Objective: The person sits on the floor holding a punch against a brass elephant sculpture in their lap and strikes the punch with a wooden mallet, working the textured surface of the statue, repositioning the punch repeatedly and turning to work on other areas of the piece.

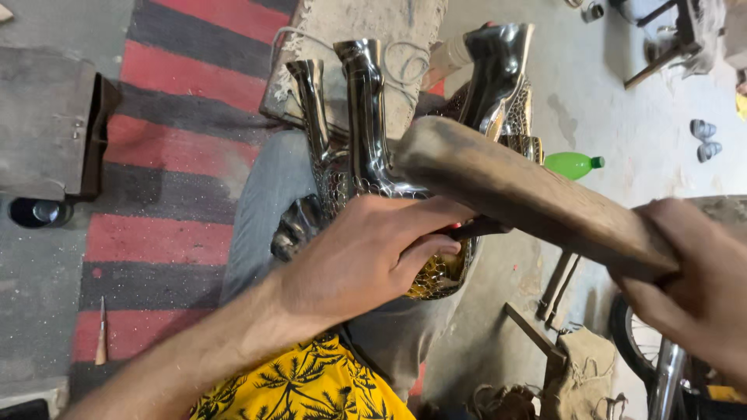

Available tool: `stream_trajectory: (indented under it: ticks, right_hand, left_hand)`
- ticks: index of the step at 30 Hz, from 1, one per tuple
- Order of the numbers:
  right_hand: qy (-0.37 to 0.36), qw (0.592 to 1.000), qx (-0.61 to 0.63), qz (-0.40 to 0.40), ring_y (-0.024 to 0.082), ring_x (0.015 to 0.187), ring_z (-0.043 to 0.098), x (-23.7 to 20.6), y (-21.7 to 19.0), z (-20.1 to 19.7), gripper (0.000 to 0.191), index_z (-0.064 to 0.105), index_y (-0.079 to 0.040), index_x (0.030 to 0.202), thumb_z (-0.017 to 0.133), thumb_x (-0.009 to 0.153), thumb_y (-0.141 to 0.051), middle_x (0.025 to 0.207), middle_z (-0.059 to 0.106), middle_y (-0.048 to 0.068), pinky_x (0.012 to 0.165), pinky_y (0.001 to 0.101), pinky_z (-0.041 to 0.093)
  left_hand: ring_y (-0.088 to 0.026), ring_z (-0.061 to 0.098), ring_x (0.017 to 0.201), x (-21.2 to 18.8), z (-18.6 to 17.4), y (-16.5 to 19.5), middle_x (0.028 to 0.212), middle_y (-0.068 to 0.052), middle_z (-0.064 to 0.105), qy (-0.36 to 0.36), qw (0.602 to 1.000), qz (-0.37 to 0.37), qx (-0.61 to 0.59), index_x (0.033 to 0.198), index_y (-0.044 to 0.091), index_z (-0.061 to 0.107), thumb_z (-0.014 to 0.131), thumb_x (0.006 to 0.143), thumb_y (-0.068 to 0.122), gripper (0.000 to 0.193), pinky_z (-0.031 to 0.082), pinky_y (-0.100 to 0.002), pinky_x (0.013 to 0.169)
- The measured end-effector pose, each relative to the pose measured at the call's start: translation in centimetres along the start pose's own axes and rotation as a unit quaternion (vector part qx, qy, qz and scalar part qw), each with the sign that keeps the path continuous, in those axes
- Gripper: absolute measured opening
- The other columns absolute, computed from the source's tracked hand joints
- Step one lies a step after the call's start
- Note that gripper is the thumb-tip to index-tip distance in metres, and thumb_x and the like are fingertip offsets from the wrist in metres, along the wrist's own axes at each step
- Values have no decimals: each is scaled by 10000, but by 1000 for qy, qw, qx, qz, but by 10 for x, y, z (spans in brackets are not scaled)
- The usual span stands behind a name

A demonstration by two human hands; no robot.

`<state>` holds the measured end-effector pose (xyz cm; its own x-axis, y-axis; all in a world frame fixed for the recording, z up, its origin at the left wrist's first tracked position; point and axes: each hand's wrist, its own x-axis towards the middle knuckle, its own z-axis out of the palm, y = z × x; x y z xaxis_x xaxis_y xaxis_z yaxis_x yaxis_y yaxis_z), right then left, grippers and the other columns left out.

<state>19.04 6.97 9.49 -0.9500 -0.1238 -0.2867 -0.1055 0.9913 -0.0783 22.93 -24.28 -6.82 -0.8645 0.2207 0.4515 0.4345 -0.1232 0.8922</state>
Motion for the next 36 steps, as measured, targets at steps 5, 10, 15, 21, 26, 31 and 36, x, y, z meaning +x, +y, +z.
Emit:
stream_trajectory:
  ticks: [5,10,15,21,26,31,36]
  right_hand:
    - [-11,993,-51,-105,210,699,631,11,-18,-10,229,662,-72,988,819,821,-68,876,627,124,590,357,516]
    - [-27,995,-93,-8,185,675,710,16,-59,-22,440,601,-56,1141,791,744,-44,815,660,95,595,338,550]
    - [-34,987,-146,-58,187,664,674,20,-76,-28,395,604,-100,1088,830,766,-71,776,629,83,601,369,537]
    - [-74,958,-271,-55,115,656,676,19,-73,-32,276,625,-136,1090,744,842,-121,789,638,22,605,308,559]
    - [87,994,66,-2,138,659,675,6,-57,-7,170,660,-7,919,768,789,-1,749,668,29,613,346,562]
    - [78,994,-76,5,219,589,642,-14,-23,3,356,617,-23,1044,846,773,-56,730,590,111,519,366,508]
    - [44,996,-71,30,140,705,752,-24,-20,7,316,658,-46,1039,815,767,-75,756,711,59,643,285,571]
  left_hand:
    - [-281,776,926,-11,7,-1,1060,-123,755,64,998,-10,25,1315,128,589,689,1003,142,328,611,-377,755]
    - [-282,776,924,-25,18,-2,1071,-128,761,117,991,-70,-1,1283,66,634,724,978,150,329,606,-354,720]
    - [-265,788,915,-30,27,-3,1019,-112,759,177,982,-66,26,1211,53,650,755,954,179,305,622,-352,773]
    - [-284,786,950,-27,21,-3,1055,-134,764,161,986,-43,29,1242,65,649,742,967,150,302,623,-355,795]
    - [-283,786,948,-22,11,0,1074,-130,764,111,993,-29,5,1319,84,619,700,990,123,341,620,-351,782]
    - [-334,750,947,-13,4,1,1101,-155,753,57,998,15,23,1339,106,600,719,985,132,375,602,-382,778]
    - [-322,755,890,-5,-3,2,1010,-140,755,-4,1000,13,19,1352,125,598,702,988,125,379,597,-404,760]
